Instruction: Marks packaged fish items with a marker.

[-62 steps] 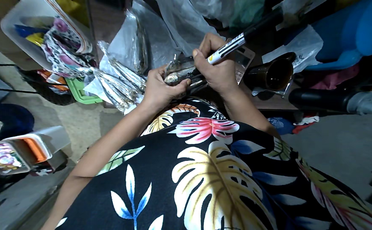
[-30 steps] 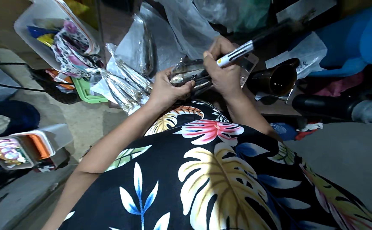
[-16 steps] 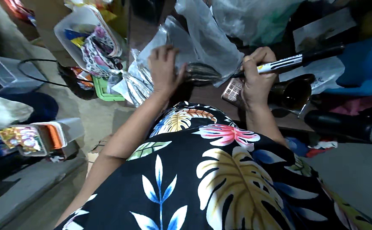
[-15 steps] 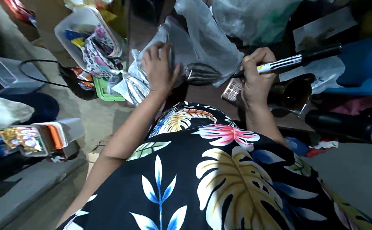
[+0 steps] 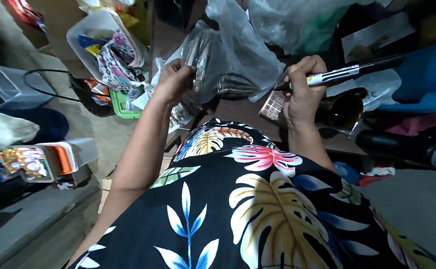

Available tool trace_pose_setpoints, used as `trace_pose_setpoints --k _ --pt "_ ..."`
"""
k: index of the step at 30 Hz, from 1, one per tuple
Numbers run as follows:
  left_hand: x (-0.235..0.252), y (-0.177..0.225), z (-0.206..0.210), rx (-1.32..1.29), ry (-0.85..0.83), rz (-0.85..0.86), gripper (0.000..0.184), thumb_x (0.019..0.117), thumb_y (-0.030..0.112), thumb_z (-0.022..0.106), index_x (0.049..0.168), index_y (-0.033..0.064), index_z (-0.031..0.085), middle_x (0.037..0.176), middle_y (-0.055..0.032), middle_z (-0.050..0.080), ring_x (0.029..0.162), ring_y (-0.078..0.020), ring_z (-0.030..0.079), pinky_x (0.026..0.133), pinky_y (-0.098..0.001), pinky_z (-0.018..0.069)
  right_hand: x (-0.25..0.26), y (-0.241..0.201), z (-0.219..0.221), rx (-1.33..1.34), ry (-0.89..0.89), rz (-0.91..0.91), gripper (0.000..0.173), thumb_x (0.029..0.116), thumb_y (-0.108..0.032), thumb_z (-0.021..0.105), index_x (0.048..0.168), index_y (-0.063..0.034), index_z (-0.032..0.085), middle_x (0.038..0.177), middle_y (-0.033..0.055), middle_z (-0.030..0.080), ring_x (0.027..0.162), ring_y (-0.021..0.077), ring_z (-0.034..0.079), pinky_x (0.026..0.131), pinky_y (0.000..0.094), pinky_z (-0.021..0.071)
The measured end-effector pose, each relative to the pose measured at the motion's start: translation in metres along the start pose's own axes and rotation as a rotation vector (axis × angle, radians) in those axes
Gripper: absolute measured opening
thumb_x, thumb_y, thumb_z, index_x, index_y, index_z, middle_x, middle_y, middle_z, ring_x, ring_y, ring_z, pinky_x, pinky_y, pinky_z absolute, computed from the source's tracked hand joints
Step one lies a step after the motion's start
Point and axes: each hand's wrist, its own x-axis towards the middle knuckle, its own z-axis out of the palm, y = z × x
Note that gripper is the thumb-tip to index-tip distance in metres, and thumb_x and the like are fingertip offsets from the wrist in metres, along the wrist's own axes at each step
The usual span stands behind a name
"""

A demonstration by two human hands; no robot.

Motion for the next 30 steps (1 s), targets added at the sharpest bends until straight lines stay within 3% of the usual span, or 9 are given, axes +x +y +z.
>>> trace_pose_setpoints --k 3,6,8,11,14,16,20,27,30 --pt "-0.021 0.005 -0.001 -0.208 -0.187 -0.014 0.037 0.0971 0.020 0.046 0.133 0.0118 0.050 0.109 -0.0011 0.067 0.096 -0.0156 0.068 0.083 -0.0393 0.0597 0.000 -0.001 0.000 0.007 0.003 0.014 0.026 0.0941 0.001 0.058 0.077 -0.0176 0.054 0.072 -0.0069 0.058 0.061 0.0026 0.057 0.052 0.0176 0.0478" --pt "-0.034 0.004 0.006 -0.323 -0.337 -0.044 0.037 0.0987 0.048 0.049 0.121 0.0183 0.054 0.098 0.0031 0.069 0.078 -0.0082 0.067 0.065 -0.0244 0.0586 -0.002 -0.004 0.005 0.008 -0.022 0.020 0.026 0.0949 0.000 0.057 0.077 -0.0180 0.054 0.071 -0.0078 0.058 0.060 0.0015 0.057 0.052 0.0164 0.0473" --pt "-0.035 -0.001 0.008 -0.505 -0.492 -0.059 0.064 0.0883 0.062 0.067 0.130 0.0139 0.056 0.091 0.0024 0.064 0.068 -0.0069 0.063 0.055 -0.0192 0.0547 -0.003 -0.005 0.008 0.009 -0.041 0.016 0.026 0.0950 0.001 0.057 0.077 -0.0181 0.054 0.072 -0.0080 0.059 0.060 0.0009 0.056 0.051 0.0157 0.0469" --pt "-0.038 -0.003 0.012 -0.739 -0.592 -0.096 0.060 0.0948 0.057 0.058 0.130 0.0081 0.058 0.099 -0.0045 0.067 0.071 -0.0105 0.065 0.056 -0.0204 0.0557 -0.006 -0.007 0.008 0.017 -0.055 0.003 0.025 0.0946 0.001 0.057 0.077 -0.0177 0.055 0.072 -0.0077 0.059 0.060 0.0009 0.056 0.051 0.0156 0.0467" --pt "-0.042 -0.003 0.013 -0.797 -0.572 -0.112 0.057 0.0995 0.052 0.039 0.128 0.0073 0.061 0.109 -0.0087 0.068 0.087 -0.0180 0.068 0.073 -0.0316 0.0601 -0.009 -0.009 0.005 0.015 -0.052 0.003 0.024 0.0939 0.000 0.058 0.078 -0.0177 0.055 0.073 -0.0073 0.059 0.062 0.0022 0.057 0.055 0.0180 0.0491" --pt "-0.044 -0.005 0.011 -0.814 -0.570 -0.119 0.061 0.0994 0.051 0.033 0.127 0.0066 0.064 0.105 -0.0085 0.069 0.090 -0.0203 0.068 0.084 -0.0380 0.0592 -0.010 -0.009 0.004 0.017 -0.054 -0.004 0.024 0.0941 0.000 0.058 0.078 -0.0176 0.055 0.073 -0.0069 0.059 0.063 0.0034 0.058 0.056 0.0193 0.0501" --pt "-0.047 -0.010 0.009 -0.712 -0.571 -0.102 0.074 0.1011 0.052 0.013 0.126 0.0066 0.066 0.087 -0.0032 0.067 0.078 -0.0154 0.063 0.078 -0.0348 0.0568 -0.015 -0.012 0.004 0.024 -0.059 -0.005 0.025 0.0946 0.001 0.058 0.078 -0.0172 0.055 0.073 -0.0073 0.059 0.062 0.0021 0.058 0.055 0.0176 0.0496" --pt "-0.061 -0.010 0.009 -0.539 -0.336 -0.062 0.038 0.1062 0.032 0.025 0.116 0.0148 0.057 0.093 -0.0033 0.068 0.075 -0.0137 0.066 0.067 -0.0284 0.0587 -0.021 -0.012 0.005 0.061 -0.063 -0.008 0.025 0.0943 0.001 0.059 0.077 -0.0164 0.056 0.072 -0.0061 0.060 0.061 0.0029 0.058 0.053 0.0180 0.0497" --pt "-0.068 -0.006 0.011 -0.387 -0.253 -0.023 0.026 0.1036 0.024 0.036 0.121 0.0153 0.053 0.098 0.0007 0.069 0.085 -0.0113 0.070 0.076 -0.0291 0.0613 -0.023 -0.014 0.004 0.061 -0.066 -0.003 0.025 0.0935 0.001 0.059 0.076 -0.0169 0.055 0.071 -0.0065 0.059 0.062 0.0038 0.059 0.056 0.0192 0.0511"
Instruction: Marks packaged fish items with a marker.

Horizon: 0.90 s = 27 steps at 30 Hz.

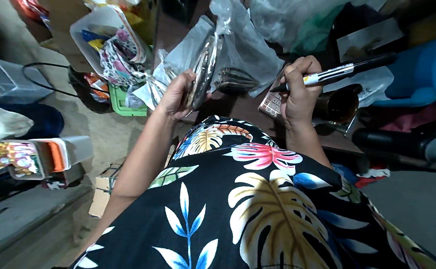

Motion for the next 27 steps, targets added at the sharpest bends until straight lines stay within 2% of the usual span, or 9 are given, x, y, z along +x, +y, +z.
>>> trace_pose_setpoints --k 2,5,7,10,13,16,20,23,27 --pt "-0.001 -0.002 -0.002 0.086 0.025 0.048 0.032 0.1011 0.017 0.045 0.132 0.0115 0.053 0.100 0.0020 0.071 0.086 -0.0101 0.070 0.079 -0.0302 0.0615 -0.001 -0.001 0.000 -0.007 0.006 -0.001 0.026 0.0933 0.001 0.059 0.076 -0.0170 0.055 0.072 -0.0068 0.059 0.063 0.0038 0.059 0.057 0.0194 0.0524" --pt "-0.001 -0.008 -0.001 0.191 0.175 0.180 0.030 0.0967 0.006 0.058 0.127 0.0037 0.060 0.099 0.0004 0.070 0.081 -0.0089 0.068 0.075 -0.0283 0.0601 -0.003 -0.003 0.001 -0.012 0.020 -0.005 0.026 0.0932 0.002 0.059 0.076 -0.0172 0.056 0.072 -0.0071 0.058 0.064 0.0030 0.059 0.058 0.0184 0.0513" --pt "-0.001 -0.009 -0.001 0.341 0.232 0.327 0.036 0.0881 0.002 0.071 0.123 0.0005 0.065 0.106 -0.0017 0.071 0.091 -0.0086 0.069 0.083 -0.0279 0.0592 -0.004 -0.005 0.001 -0.025 0.013 0.002 0.024 0.0985 -0.003 0.056 0.079 -0.0171 0.056 0.074 -0.0064 0.061 0.059 0.0014 0.057 0.049 0.0159 0.0471" --pt "-0.008 -0.004 0.004 0.488 0.237 0.498 0.040 0.0829 0.006 0.076 0.121 -0.0004 0.065 0.110 -0.0021 0.070 0.098 -0.0095 0.067 0.087 -0.0292 0.0582 -0.007 -0.012 0.005 -0.128 -0.065 0.147 0.018 0.1125 -0.020 0.039 0.109 -0.0103 0.054 0.093 0.0001 0.075 0.052 0.0069 0.064 0.040 0.0202 0.0519" --pt "-0.011 -0.002 0.016 0.494 0.195 0.626 0.036 0.0822 0.006 0.076 0.116 -0.0004 0.066 0.109 -0.0006 0.068 0.097 -0.0083 0.066 0.084 -0.0274 0.0583 -0.010 -0.012 0.017 -0.255 -0.204 0.407 0.037 0.1115 -0.021 0.039 0.145 -0.0056 0.043 0.120 0.0074 0.070 0.075 0.0169 0.074 0.055 0.0294 0.0624" --pt "-0.012 -0.005 0.034 0.414 0.139 0.643 0.035 0.0826 0.002 0.074 0.116 -0.0011 0.063 0.109 -0.0004 0.068 0.098 -0.0082 0.066 0.086 -0.0275 0.0583 -0.019 -0.004 0.039 -0.187 -0.323 0.513 0.041 0.1025 -0.016 0.060 0.138 0.0026 0.051 0.122 0.0122 0.066 0.097 0.0200 0.073 0.073 0.0352 0.0651" --pt "-0.010 -0.012 0.046 0.336 0.033 0.585 0.040 0.0836 -0.002 0.075 0.121 -0.0017 0.061 0.120 -0.0032 0.064 0.108 -0.0108 0.064 0.091 -0.0288 0.0575 -0.022 -0.002 0.052 -0.149 -0.299 0.516 0.033 0.0981 -0.014 0.069 0.124 0.0036 0.057 0.104 0.0086 0.068 0.087 0.0141 0.072 0.073 0.0314 0.0646" --pt "-0.013 -0.011 0.045 0.397 0.019 0.383 0.061 0.0899 0.016 0.072 0.143 0.0019 0.047 0.139 -0.0086 0.052 0.119 -0.0143 0.060 0.093 -0.0310 0.0575 -0.021 0.003 0.044 -0.099 -0.288 0.495 0.027 0.1002 -0.014 0.065 0.122 0.0017 0.058 0.102 0.0085 0.069 0.081 0.0149 0.072 0.067 0.0314 0.0645" --pt "-0.021 -0.011 0.045 0.362 -0.104 0.164 0.035 0.1015 0.017 0.057 0.133 0.0045 0.052 0.110 -0.0049 0.067 0.084 -0.0130 0.070 0.067 -0.0300 0.0618 -0.020 -0.012 0.037 -0.288 -0.313 0.496 0.024 0.0990 -0.019 0.069 0.113 -0.0002 0.064 0.095 0.0060 0.073 0.076 0.0117 0.073 0.064 0.0283 0.0633"
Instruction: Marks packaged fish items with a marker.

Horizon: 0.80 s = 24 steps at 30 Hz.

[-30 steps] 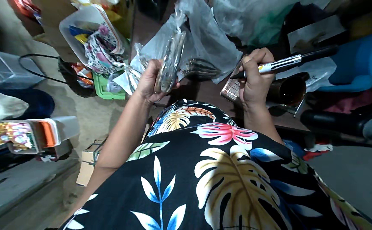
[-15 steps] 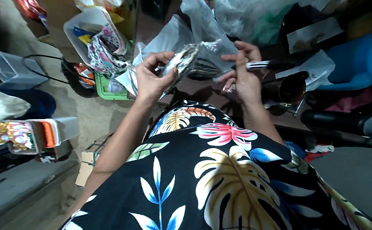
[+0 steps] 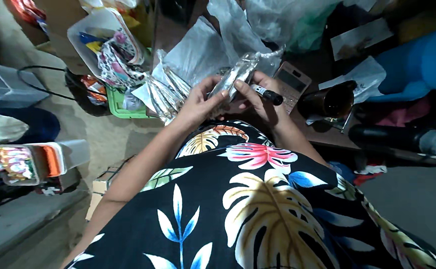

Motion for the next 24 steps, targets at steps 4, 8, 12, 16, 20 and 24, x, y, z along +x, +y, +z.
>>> trace_pose_setpoints --k 4,8,12,16,20,24 --pt "-0.006 0.007 -0.002 0.079 0.001 0.031 0.039 0.0926 0.010 0.069 0.130 0.0056 0.058 0.109 -0.0023 0.067 0.073 -0.0056 0.064 0.057 -0.0202 0.0541 -0.009 -0.011 -0.032 -0.214 0.217 -0.187 0.021 0.0991 -0.021 0.067 0.107 -0.0018 0.068 0.094 0.0027 0.072 0.072 0.0088 0.070 0.062 0.0273 0.0609" --pt "-0.010 0.008 -0.002 0.234 -0.014 0.080 0.048 0.0846 0.007 0.075 0.130 0.0022 0.058 0.116 -0.0051 0.068 0.096 -0.0064 0.067 0.082 -0.0236 0.0589 -0.005 -0.013 -0.037 0.136 0.298 -0.577 0.023 0.1129 -0.023 0.037 0.113 -0.0074 0.054 0.106 0.0015 0.073 0.059 0.0087 0.068 0.049 0.0239 0.0588" --pt "-0.012 0.007 0.000 0.310 -0.068 0.141 0.051 0.0833 0.009 0.077 0.131 0.0025 0.058 0.118 -0.0061 0.068 0.102 -0.0086 0.068 0.090 -0.0268 0.0585 0.000 -0.011 -0.017 0.267 0.067 -0.640 0.049 0.1104 -0.047 0.036 0.126 -0.0034 0.052 0.131 0.0087 0.065 0.068 0.0137 0.069 0.053 0.0299 0.0602" --pt "-0.015 0.015 0.001 0.170 -0.111 0.030 0.051 0.0832 0.004 0.076 0.131 0.0014 0.057 0.118 -0.0057 0.068 0.101 -0.0067 0.068 0.089 -0.0233 0.0581 -0.004 -0.006 -0.002 0.282 -0.076 -0.570 0.044 0.1068 -0.054 0.043 0.109 -0.0141 0.062 0.114 -0.0010 0.067 0.076 0.0074 0.067 0.055 0.0225 0.0577" --pt "-0.017 0.021 -0.001 0.087 -0.149 -0.131 0.045 0.0869 0.002 0.070 0.130 0.0077 0.057 0.106 -0.0021 0.069 0.071 -0.0044 0.065 0.057 -0.0190 0.0550 -0.004 -0.005 0.008 0.186 -0.136 -0.584 0.020 0.1042 -0.025 0.057 0.095 -0.0101 0.065 0.096 -0.0020 0.069 0.074 0.0047 0.066 0.058 0.0219 0.0574" --pt "-0.018 0.024 0.001 -0.033 -0.169 -0.212 0.038 0.0892 0.000 0.066 0.124 0.0088 0.056 0.086 0.0003 0.068 0.054 -0.0029 0.057 0.046 -0.0163 0.0486 -0.003 -0.002 0.018 0.147 -0.113 -0.596 0.010 0.0931 -0.005 0.067 0.085 -0.0022 0.062 0.082 0.0015 0.064 0.066 0.0028 0.059 0.058 0.0192 0.0525"
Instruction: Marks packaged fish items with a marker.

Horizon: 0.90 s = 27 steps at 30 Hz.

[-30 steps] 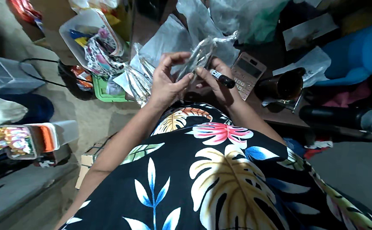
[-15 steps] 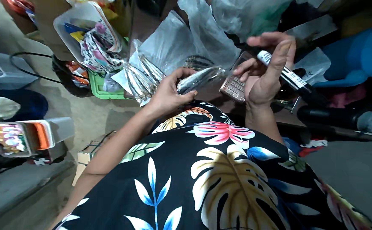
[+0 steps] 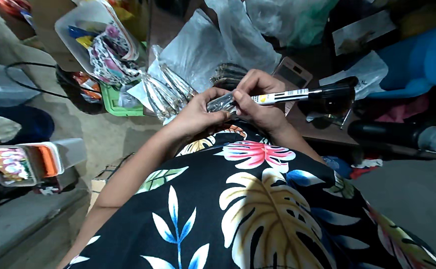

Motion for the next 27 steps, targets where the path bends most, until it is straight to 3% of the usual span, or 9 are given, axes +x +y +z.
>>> trace_pose_setpoints --k 8,13,15,17,18,20,22,25,27 --pt "0.000 0.001 -0.003 -0.013 -0.052 -0.063 0.026 0.0905 0.006 0.063 0.116 0.0097 0.062 0.073 0.0024 0.064 0.049 -0.0022 0.054 0.044 -0.0155 0.0461 0.001 -0.007 0.000 -0.117 0.045 0.051 0.015 0.0914 -0.002 0.069 0.080 -0.0027 0.059 0.077 0.0016 0.060 0.068 0.0029 0.058 0.062 0.0172 0.0502" --pt "0.002 0.000 -0.003 0.060 -0.065 -0.017 0.030 0.0917 0.007 0.065 0.121 0.0088 0.062 0.080 0.0031 0.068 0.054 -0.0009 0.056 0.046 -0.0151 0.0462 0.006 0.008 -0.001 -0.083 0.075 -0.049 0.014 0.0891 -0.004 0.070 0.080 -0.0058 0.059 0.078 -0.0004 0.059 0.069 0.0027 0.057 0.061 0.0177 0.0488" --pt "0.002 -0.002 -0.003 0.148 -0.038 0.069 0.042 0.0902 0.005 0.068 0.131 0.0064 0.057 0.103 0.0002 0.070 0.079 -0.0018 0.066 0.069 -0.0176 0.0568 0.006 -0.004 -0.004 -0.017 0.111 -0.021 0.012 0.0919 -0.004 0.068 0.085 -0.0082 0.060 0.081 -0.0041 0.062 0.069 -0.0005 0.058 0.060 0.0156 0.0488" --pt "0.004 -0.005 -0.003 0.289 0.012 0.190 0.058 0.0878 0.004 0.072 0.142 0.0035 0.051 0.125 -0.0067 0.066 0.106 -0.0070 0.067 0.093 -0.0249 0.0572 0.002 -0.045 -0.006 0.048 0.196 0.184 0.005 0.1008 -0.006 0.061 0.096 -0.0046 0.059 0.087 -0.0013 0.063 0.064 0.0006 0.059 0.055 0.0135 0.0504" --pt "0.005 -0.008 -0.004 0.361 0.044 0.256 0.065 0.0859 0.004 0.074 0.145 0.0027 0.048 0.131 -0.0097 0.064 0.113 -0.0099 0.066 0.099 -0.0287 0.0560 0.002 -0.054 -0.009 0.043 0.248 0.222 0.005 0.1052 -0.009 0.054 0.105 -0.0054 0.058 0.094 -0.0005 0.066 0.062 0.0028 0.061 0.053 0.0152 0.0524" --pt "0.007 -0.009 -0.006 0.422 0.108 0.342 0.074 0.0829 0.004 0.078 0.149 0.0019 0.044 0.134 -0.0131 0.062 0.116 -0.0133 0.065 0.100 -0.0312 0.0562 0.007 -0.032 -0.021 -0.048 0.407 0.013 0.011 0.1100 -0.011 0.045 0.111 -0.0060 0.055 0.105 0.0039 0.073 0.060 0.0087 0.069 0.049 0.0221 0.0587" --pt "0.008 -0.008 -0.005 0.450 0.168 0.401 0.078 0.0835 0.005 0.078 0.151 0.0014 0.040 0.133 -0.0157 0.059 0.113 -0.0158 0.065 0.097 -0.0311 0.0566 0.010 -0.011 -0.032 -0.163 0.549 -0.079 0.010 0.1101 -0.008 0.042 0.114 -0.0034 0.050 0.110 0.0092 0.070 0.070 0.0159 0.073 0.054 0.0286 0.0624" --pt "0.010 -0.005 -0.003 0.511 0.249 0.532 0.078 0.0871 0.008 0.076 0.153 -0.0026 0.035 0.137 -0.0208 0.054 0.118 -0.0202 0.062 0.100 -0.0329 0.0549 0.001 0.001 -0.031 -0.199 0.551 0.142 0.023 0.1074 -0.016 0.050 0.125 -0.0009 0.046 0.115 0.0073 0.063 0.090 0.0161 0.071 0.069 0.0322 0.0635" --pt "0.014 -0.004 -0.002 0.654 0.297 0.672 0.074 0.0887 0.009 0.072 0.152 -0.0064 0.036 0.136 -0.0237 0.056 0.121 -0.0254 0.060 0.103 -0.0360 0.0519 -0.006 0.002 -0.019 -0.083 0.437 0.360 0.038 0.1040 -0.028 0.057 0.131 -0.0035 0.045 0.115 0.0036 0.061 0.090 0.0132 0.069 0.069 0.0319 0.0631"
